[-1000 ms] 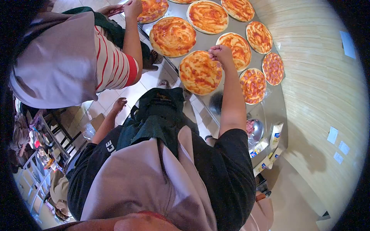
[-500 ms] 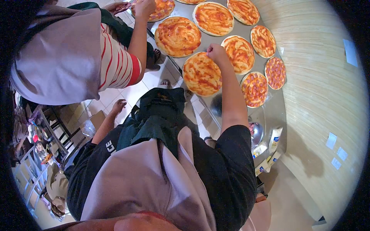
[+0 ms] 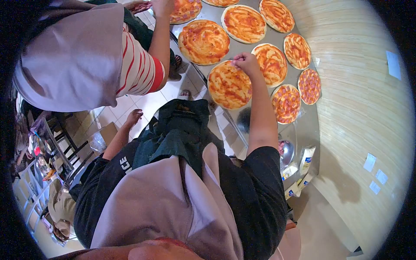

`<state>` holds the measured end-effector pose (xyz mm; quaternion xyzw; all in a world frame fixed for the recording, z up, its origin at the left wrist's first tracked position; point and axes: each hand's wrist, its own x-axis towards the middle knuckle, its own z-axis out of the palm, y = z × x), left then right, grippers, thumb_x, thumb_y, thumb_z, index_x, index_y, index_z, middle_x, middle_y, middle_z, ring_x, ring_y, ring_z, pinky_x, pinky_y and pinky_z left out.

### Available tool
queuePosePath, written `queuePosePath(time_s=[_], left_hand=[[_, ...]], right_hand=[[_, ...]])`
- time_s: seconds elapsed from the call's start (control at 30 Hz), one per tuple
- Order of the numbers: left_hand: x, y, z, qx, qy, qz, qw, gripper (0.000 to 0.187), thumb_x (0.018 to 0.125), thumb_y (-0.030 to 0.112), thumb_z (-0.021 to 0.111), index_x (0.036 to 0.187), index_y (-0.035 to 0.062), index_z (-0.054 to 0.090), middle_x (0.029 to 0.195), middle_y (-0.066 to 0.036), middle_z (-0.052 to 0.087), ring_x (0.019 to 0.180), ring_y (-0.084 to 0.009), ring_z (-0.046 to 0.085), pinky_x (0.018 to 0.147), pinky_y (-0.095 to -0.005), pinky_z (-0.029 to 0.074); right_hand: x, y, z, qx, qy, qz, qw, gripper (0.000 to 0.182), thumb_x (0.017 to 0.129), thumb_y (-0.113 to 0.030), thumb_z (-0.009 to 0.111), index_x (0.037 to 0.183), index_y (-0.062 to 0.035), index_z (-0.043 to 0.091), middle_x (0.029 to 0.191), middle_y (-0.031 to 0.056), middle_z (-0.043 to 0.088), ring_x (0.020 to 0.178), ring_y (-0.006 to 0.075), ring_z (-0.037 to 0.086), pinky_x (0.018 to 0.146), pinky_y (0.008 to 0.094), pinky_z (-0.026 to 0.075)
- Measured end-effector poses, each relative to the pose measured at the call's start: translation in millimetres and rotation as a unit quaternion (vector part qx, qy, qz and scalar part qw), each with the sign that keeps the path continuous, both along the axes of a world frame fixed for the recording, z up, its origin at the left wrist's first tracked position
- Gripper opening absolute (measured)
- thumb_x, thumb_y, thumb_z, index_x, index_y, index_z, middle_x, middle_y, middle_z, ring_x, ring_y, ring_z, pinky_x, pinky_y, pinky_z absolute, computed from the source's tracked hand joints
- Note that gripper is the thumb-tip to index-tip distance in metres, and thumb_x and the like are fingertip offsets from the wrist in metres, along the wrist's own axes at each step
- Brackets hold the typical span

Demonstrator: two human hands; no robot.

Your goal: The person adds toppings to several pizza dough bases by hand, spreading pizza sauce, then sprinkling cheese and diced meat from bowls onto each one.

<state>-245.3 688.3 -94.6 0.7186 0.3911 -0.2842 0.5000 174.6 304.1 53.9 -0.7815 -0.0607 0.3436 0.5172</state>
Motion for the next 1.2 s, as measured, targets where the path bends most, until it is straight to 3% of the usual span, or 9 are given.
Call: queuePosePath(time_s=[0.13,0.23,0.3,0.37,0.47,0.53,0.63,0.93,1.2], left_hand=[[-6.7,3.2,-13.9,-0.023,-0.032,0.041,0.998,0.04,0.077,0.023,0.059,0.11,0.001,0.049,0.086,-0.013,0.059,0.069,-0.0164,0.054,0.06,-0.029,0.043],[-7.6,4.0,-6.4,-0.008,-0.009,0.028,1.0,0.041,0.078,0.023,0.059,0.11,0.001,0.049,0.086,-0.013,0.059,0.069,-0.0165,0.054,0.058,-0.0288,0.042],[-8.8,4.1,-6.8,-0.001,-0.001,0.031,1.0,0.037,0.078,0.022,0.058,0.109,0.0031,0.05,0.089,-0.01,0.059,0.071,-0.0154,0.055,0.049,-0.0261,0.04],[-11.9,4.6,-3.7,-0.008,-0.01,0.039,0.999,0.039,0.078,0.022,0.058,0.11,0.002,0.049,0.087,-0.011,0.059,0.069,-0.0155,0.055,0.051,-0.0264,0.041],[-17.4,3.0,-3.7,-0.021,-0.012,0.058,0.998,0.041,0.077,0.023,0.059,0.11,0.0009,0.049,0.085,-0.012,0.059,0.068,-0.0155,0.054,0.053,-0.0265,0.041],[-21.8,3.6,-9.4,-0.025,-0.008,0.067,0.997,0.04,0.077,0.023,0.059,0.11,0.001,0.049,0.085,-0.012,0.059,0.067,-0.0153,0.054,0.052,-0.0263,0.041],[-30.3,2.5,-25.5,-0.018,0.016,0.05,0.998,0.041,0.077,0.023,0.059,0.11,0.0013,0.05,0.086,-0.013,0.059,0.067,-0.0161,0.055,0.055,-0.0272,0.043],[-17.3,-2.0,-32.4,-0.02,-0.004,0.056,0.998,0.042,0.076,0.024,0.059,0.11,0.0008,0.05,0.091,-0.015,0.06,0.069,-0.0184,0.055,0.062,-0.0301,0.044],[-13.1,-2.5,-25.3,-0.02,-0.038,0.05,0.998,0.042,0.077,0.024,0.058,0.111,0.0,0.049,0.091,-0.016,0.059,0.07,-0.0189,0.055,0.064,-0.03,0.044]], right_hand=[[0.9,15.9,-11.1,-0.027,-0.074,0.088,0.993,0.009,0.068,-0.001,0.061,0.075,0.0033,0.057,0.069,0.0084,0.06,0.063,0.0137,0.059,0.057,0.025,0.046],[3.0,27.0,-15.3,-0.097,-0.147,0.188,0.966,0.009,0.067,-0.001,0.059,0.075,0.0025,0.058,0.069,0.0087,0.059,0.065,0.0144,0.059,0.06,0.0259,0.047],[6.2,29.9,-23.8,-0.115,-0.175,0.202,0.957,0.009,0.068,-0.001,0.057,0.077,0.0022,0.058,0.071,0.0093,0.059,0.066,0.0147,0.059,0.061,0.0267,0.047],[9.0,26.9,-35.2,-0.132,-0.204,0.217,0.945,0.01,0.069,0.0,0.055,0.078,0.0019,0.059,0.073,0.0099,0.06,0.067,0.015,0.059,0.063,0.0276,0.047],[11.7,18.8,-32.7,-0.017,-0.133,0.111,0.985,0.015,0.073,0.001,0.051,0.086,0.0049,0.057,0.079,0.0124,0.06,0.071,0.0173,0.061,0.063,0.0272,0.049],[1.9,13.3,-5.1,0.09,0.08,0.002,0.993,0.02,0.076,0.001,0.05,0.094,0.0082,0.053,0.085,0.0149,0.06,0.076,0.0193,0.061,0.063,0.0254,0.05],[-15.9,14.3,24.1,0.092,0.104,-0.032,0.99,0.025,0.077,0.0,0.05,0.1,0.0105,0.048,0.09,0.0166,0.06,0.079,0.0211,0.061,0.063,0.0236,0.051],[-40.2,14.0,27.2,0.062,0.056,-0.051,0.995,0.01,0.078,-0.002,0.053,0.084,0.0023,0.059,0.084,0.0073,0.063,0.065,0.0079,0.056,0.058,0.0197,0.048],[-41.4,39.1,-1.4,-0.053,-0.026,-0.026,0.998,0.01,0.072,-0.003,0.057,0.081,0.0023,0.059,0.074,0.0074,0.061,0.064,0.0112,0.058,0.055,0.0227,0.048]])
